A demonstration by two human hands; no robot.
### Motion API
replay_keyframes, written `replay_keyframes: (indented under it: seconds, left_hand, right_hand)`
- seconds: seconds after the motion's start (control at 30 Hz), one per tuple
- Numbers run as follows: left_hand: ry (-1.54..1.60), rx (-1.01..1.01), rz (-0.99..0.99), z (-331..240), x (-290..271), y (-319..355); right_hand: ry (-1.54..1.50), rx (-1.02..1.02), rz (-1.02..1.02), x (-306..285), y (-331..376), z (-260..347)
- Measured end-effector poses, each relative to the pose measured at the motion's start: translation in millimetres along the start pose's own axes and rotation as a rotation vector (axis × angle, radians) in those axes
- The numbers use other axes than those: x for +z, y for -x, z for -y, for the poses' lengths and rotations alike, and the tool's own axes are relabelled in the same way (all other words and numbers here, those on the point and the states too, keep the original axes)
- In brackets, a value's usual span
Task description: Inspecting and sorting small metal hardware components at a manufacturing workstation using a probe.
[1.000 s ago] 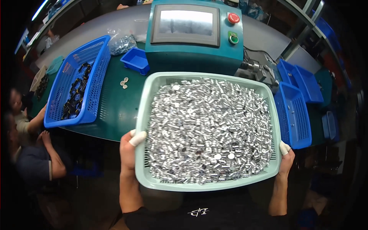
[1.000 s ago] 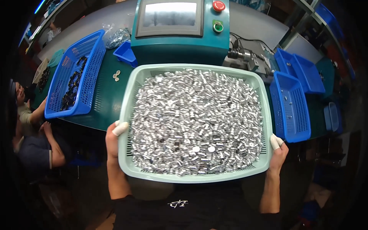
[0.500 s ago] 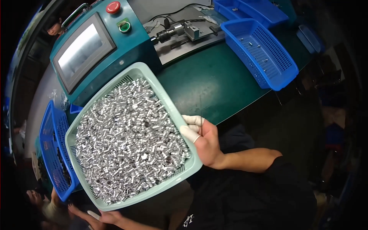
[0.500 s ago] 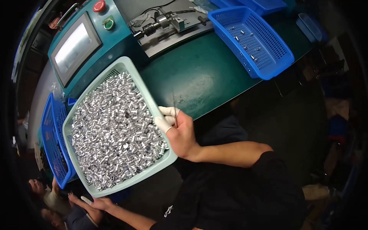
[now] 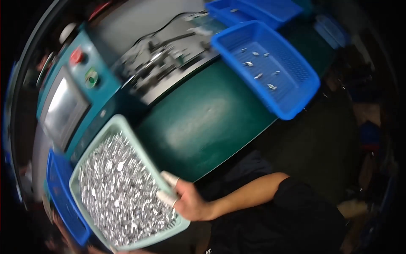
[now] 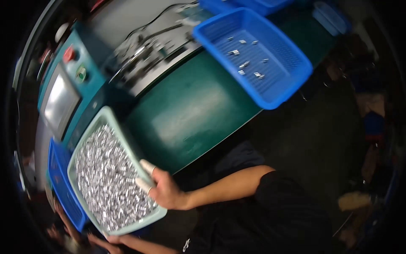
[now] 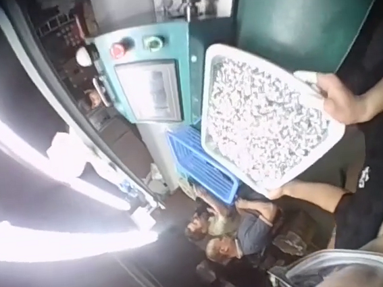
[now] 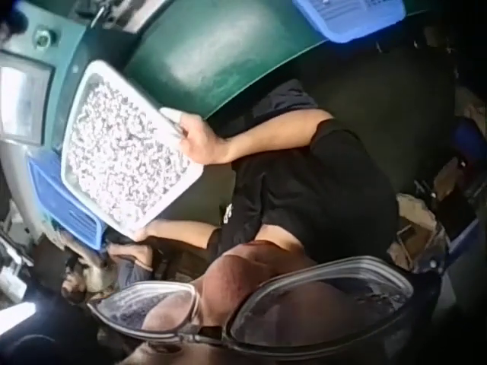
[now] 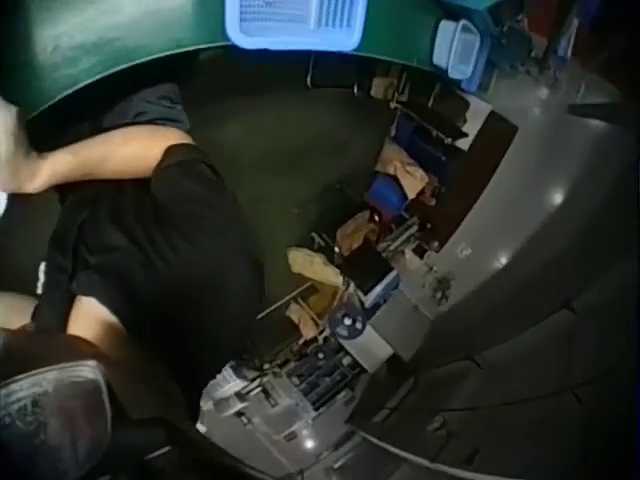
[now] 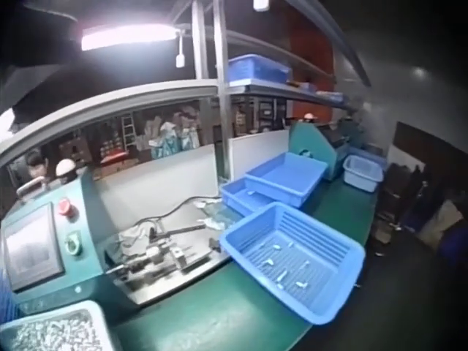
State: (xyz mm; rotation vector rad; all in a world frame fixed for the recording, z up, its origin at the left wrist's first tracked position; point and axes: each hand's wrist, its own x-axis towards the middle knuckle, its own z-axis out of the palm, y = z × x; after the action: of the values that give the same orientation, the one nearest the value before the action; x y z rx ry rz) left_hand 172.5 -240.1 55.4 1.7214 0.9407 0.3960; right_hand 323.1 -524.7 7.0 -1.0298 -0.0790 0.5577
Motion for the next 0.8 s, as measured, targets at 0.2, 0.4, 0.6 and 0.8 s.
replay_keyframes:
  seconds: [0.2, 0.4, 0.6, 0.8]
  left_hand:
    - [-0.250, 0.320, 0.229, -71.8, 135.3, -62.6]
    - [-0.513, 0.512, 0.159, -111.7, 174.7, -45.0]
    - [-0.695, 0.559, -0.275, -91.4, 102.3, 51.3]
    - [-1.128, 0.752, -0.104, -53.9, 179.8, -10.2]
  right_hand:
    - [0.112, 0.096, 0.192, -39.0, -7.7, 34.7]
    - [0.451, -0.577, -0.040, -145.6, -11.9, 81.1]
    - [0.639, -0.827, -0.626, -213.1, 27.3, 153.3]
    - [0.657, -0.855, -0.786, -290.3, 75.4, 125.9]
